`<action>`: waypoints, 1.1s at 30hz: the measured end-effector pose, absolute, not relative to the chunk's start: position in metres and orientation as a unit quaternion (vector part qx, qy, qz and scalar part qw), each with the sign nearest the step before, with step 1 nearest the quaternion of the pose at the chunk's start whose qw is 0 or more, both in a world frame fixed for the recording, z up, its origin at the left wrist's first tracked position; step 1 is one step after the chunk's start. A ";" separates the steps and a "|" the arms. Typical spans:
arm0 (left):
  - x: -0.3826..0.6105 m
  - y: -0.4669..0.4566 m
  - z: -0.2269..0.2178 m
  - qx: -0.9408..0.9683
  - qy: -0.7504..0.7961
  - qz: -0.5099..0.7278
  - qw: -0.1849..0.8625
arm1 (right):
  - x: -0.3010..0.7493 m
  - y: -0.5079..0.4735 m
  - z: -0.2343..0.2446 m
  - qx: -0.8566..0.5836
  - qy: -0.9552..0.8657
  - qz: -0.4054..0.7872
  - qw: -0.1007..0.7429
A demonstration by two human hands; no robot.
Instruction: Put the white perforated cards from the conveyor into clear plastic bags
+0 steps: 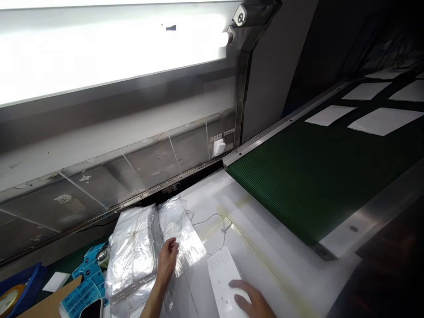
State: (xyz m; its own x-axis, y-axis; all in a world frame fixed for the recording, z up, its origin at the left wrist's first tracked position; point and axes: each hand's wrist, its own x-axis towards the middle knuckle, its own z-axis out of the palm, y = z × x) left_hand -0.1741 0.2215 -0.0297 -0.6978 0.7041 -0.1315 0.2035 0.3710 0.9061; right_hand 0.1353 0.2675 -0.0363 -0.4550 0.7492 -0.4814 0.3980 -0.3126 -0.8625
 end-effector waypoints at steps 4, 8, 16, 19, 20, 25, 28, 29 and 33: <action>-0.149 0.207 0.003 0.258 0.750 0.532 0.296 | 0.124 0.278 0.001 -0.441 -0.636 0.614 0.157; -0.098 0.183 0.026 0.223 0.684 0.584 0.376 | 0.098 0.273 0.046 -0.401 -0.720 0.541 0.167; -0.026 0.118 0.035 0.026 0.531 0.706 0.467 | 0.088 0.223 0.066 -0.334 -0.791 0.497 0.126; -0.022 0.093 0.031 -0.051 0.481 0.732 0.480 | 0.097 0.218 0.063 -0.324 -0.813 0.471 0.109; -0.022 0.086 0.029 -0.074 0.461 0.739 0.486 | 0.098 0.218 0.062 -0.325 -0.819 0.460 0.106; -0.014 0.067 0.023 -0.061 0.431 0.754 0.492 | 0.095 0.218 0.063 -0.334 -0.833 0.433 0.083; -0.013 0.069 0.020 0.032 0.583 0.693 0.423 | 0.096 0.225 0.072 -0.333 -0.814 0.471 0.066; -0.014 0.070 0.019 0.051 0.631 0.665 0.397 | 0.099 0.229 0.077 -0.341 -0.798 0.492 0.064; -0.021 0.078 0.019 0.064 0.686 0.625 0.367 | 0.138 0.250 0.098 -0.404 -0.709 0.569 0.105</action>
